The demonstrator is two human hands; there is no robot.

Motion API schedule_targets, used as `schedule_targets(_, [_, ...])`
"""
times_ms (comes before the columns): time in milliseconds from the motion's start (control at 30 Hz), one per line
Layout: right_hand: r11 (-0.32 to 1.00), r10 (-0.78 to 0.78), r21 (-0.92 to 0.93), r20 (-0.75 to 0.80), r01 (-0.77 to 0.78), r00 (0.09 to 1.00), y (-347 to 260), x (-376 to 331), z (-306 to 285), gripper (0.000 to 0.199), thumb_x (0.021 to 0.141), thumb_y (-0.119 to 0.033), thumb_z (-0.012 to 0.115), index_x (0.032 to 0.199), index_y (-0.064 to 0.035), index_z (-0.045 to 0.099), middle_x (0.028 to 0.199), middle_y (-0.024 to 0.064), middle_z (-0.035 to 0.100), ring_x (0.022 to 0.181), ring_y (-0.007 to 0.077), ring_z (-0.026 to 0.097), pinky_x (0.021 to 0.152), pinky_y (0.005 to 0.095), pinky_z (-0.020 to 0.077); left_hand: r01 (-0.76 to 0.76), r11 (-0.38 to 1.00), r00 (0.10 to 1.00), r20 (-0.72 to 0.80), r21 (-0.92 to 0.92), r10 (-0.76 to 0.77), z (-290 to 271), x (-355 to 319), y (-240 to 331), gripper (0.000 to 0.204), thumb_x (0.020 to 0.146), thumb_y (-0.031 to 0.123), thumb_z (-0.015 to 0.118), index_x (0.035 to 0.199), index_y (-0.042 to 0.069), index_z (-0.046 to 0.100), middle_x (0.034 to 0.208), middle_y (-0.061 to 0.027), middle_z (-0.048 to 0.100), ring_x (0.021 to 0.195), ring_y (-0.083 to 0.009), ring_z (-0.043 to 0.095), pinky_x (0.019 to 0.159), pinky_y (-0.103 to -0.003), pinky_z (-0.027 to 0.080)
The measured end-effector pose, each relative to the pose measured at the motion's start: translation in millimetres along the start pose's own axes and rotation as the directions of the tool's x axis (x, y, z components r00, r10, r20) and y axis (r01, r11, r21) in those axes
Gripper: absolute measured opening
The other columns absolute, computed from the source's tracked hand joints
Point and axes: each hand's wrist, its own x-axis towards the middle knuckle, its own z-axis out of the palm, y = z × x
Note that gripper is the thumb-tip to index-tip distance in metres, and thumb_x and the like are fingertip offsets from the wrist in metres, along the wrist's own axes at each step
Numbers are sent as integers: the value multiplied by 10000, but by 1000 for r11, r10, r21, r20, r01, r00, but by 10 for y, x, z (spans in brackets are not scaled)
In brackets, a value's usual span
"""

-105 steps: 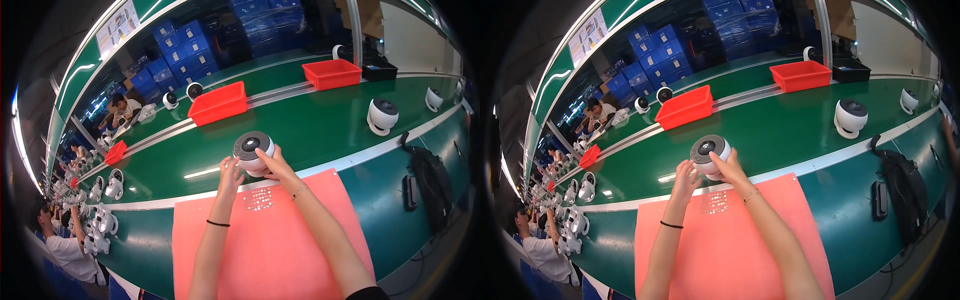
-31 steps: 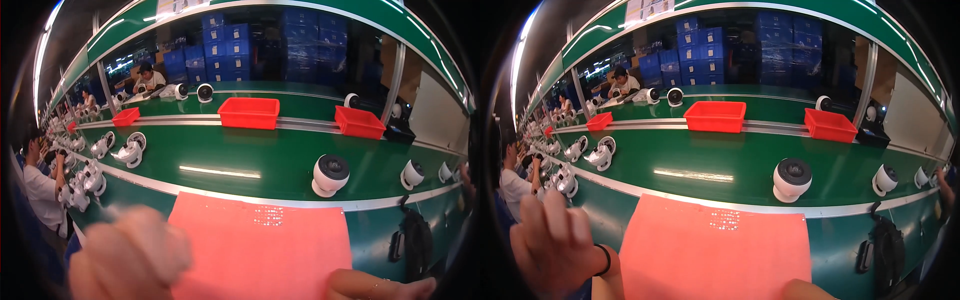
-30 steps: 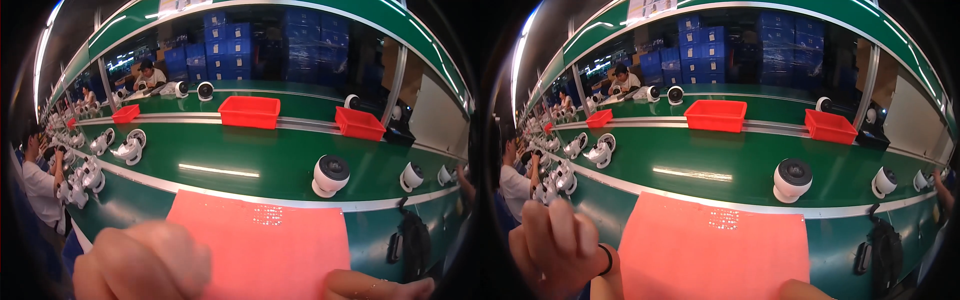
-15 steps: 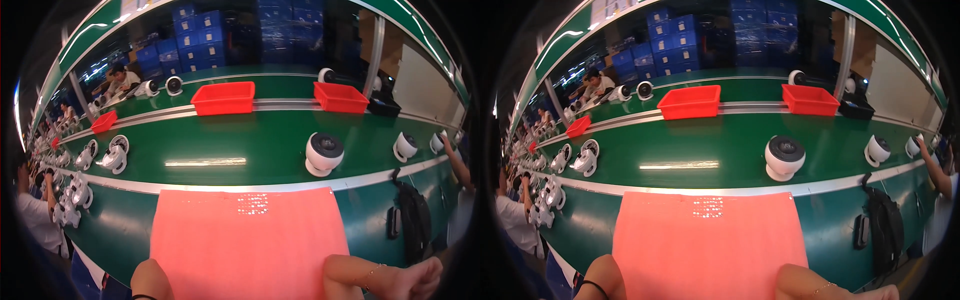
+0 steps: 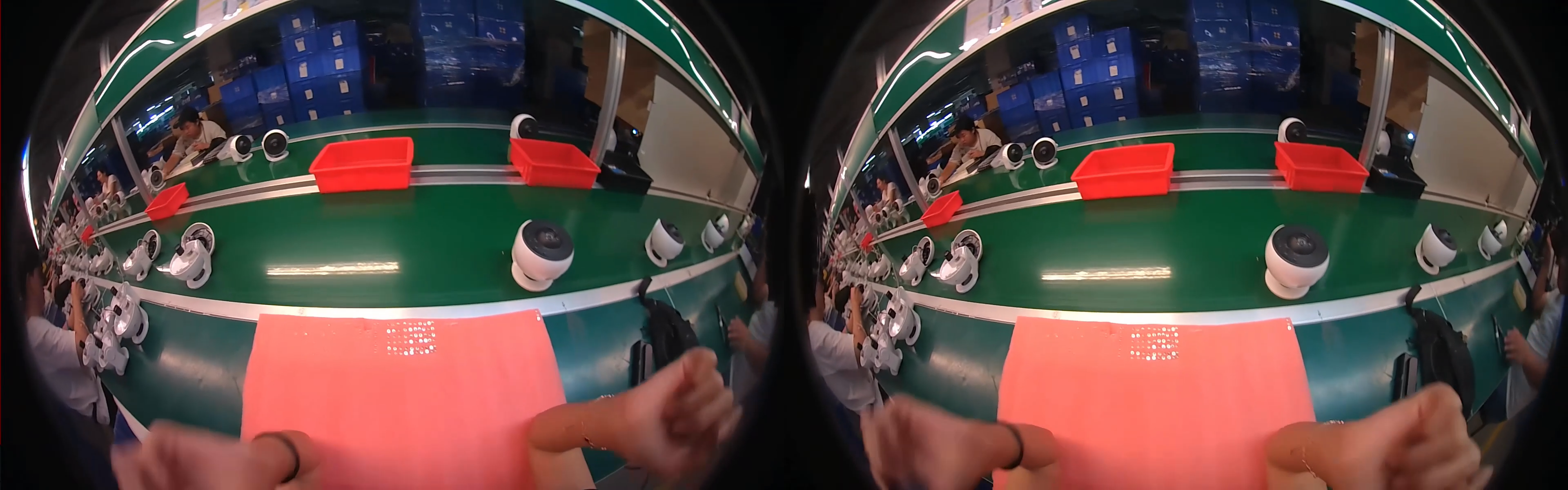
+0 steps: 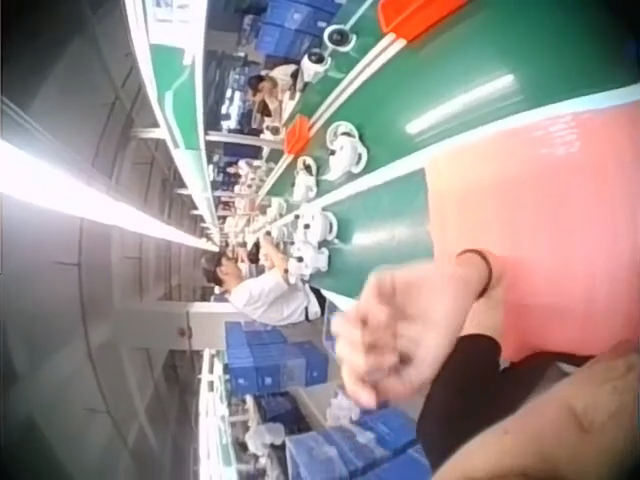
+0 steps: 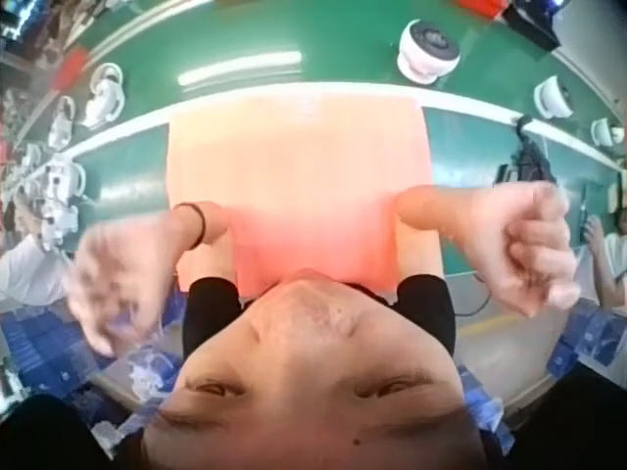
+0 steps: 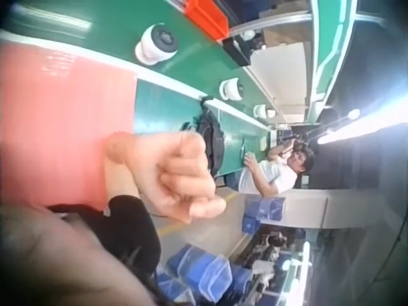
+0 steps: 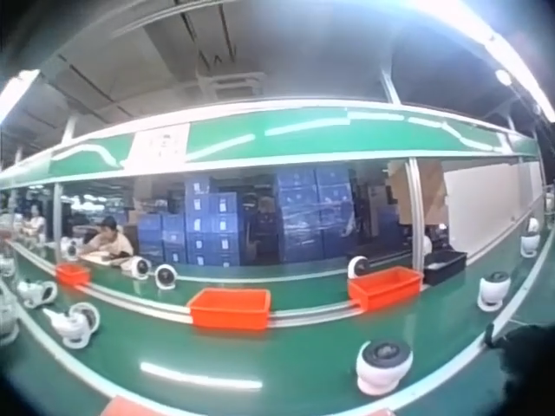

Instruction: Assembling the internal components and housing for dome security cameras on an assembly line.

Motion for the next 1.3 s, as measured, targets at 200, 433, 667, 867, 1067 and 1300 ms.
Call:
schedule_targets(200, [654, 715, -638, 343, -407, 609, 756, -455, 128, 47, 709, -49, 515, 730, -13, 494, 546, 44, 443, 458, 132, 409, 458, 276, 328, 782, 342, 140, 387, 521, -911, 210, -900, -966, 296, 830, 161, 490, 1080, 8, 527, 1090, -88, 528, 965, -171, 497, 834, -301, 384])
schedule_targets(433, [374, 787, -919, 384, -122, -483, 827, -701, 299, 268, 753, -163, 590, 903, 41, 501, 797, 163, 578, 745, 294, 577, 643, 357, 458, 923, -381, -338, 590, 54, -734, 211, -1488, -794, 487, 933, 351, 242, 1129, -10, 503, 1134, -112, 534, 1058, -200, 490, 917, -320, 368])
schedule_targets(667, [536, 616, -836, 484, -119, -621, 802, -938, 209, 368, 761, -255, 610, 887, 85, 542, 810, 186, 581, 742, 310, 571, 635, 385, 455, 956, -4, -171, 546, 294, -820, 231, -1392, -729, 168, 844, 77, 473, 886, -26, 599, 840, -104, 624, 779, -185, 596, 720, -295, 484])
schedule_targets(867, [522, 641, -843, 488, -129, -593, 727, -896, 300, 354, 766, -268, 607, 906, 53, 556, 843, 160, 593, 767, 301, 576, 653, 386, 465, 880, 98, -225, 590, 464, -775, 208, -1253, -690, 196, 856, 139, 485, 898, -14, 600, 877, -116, 630, 776, -210, 605, 699, -298, 479])
schedule_targets(1067, [525, 630, -851, 408, -24, -661, 820, -844, 314, 389, 788, -282, 583, 1039, 10, 528, 893, 155, 585, 809, 319, 564, 697, 380, 459, 448, 344, -271, 492, 825, -827, -714, -958, -320, 289, 844, 302, 518, 922, 34, 593, 848, -131, 616, 772, -303, 584, 690, -378, 467])
schedule_targets(1300, [512, 640, -856, 438, -75, -631, 802, -682, 438, 429, 786, -278, 584, 1119, -20, 502, 954, 146, 575, 887, 323, 551, 761, 378, 439, 564, -218, -507, 543, 796, 670, -2407, -451, 2088, 168, 812, 127, 572, 867, -28, 605, 771, -117, 633, 691, -187, 593, 601, -291, 449])
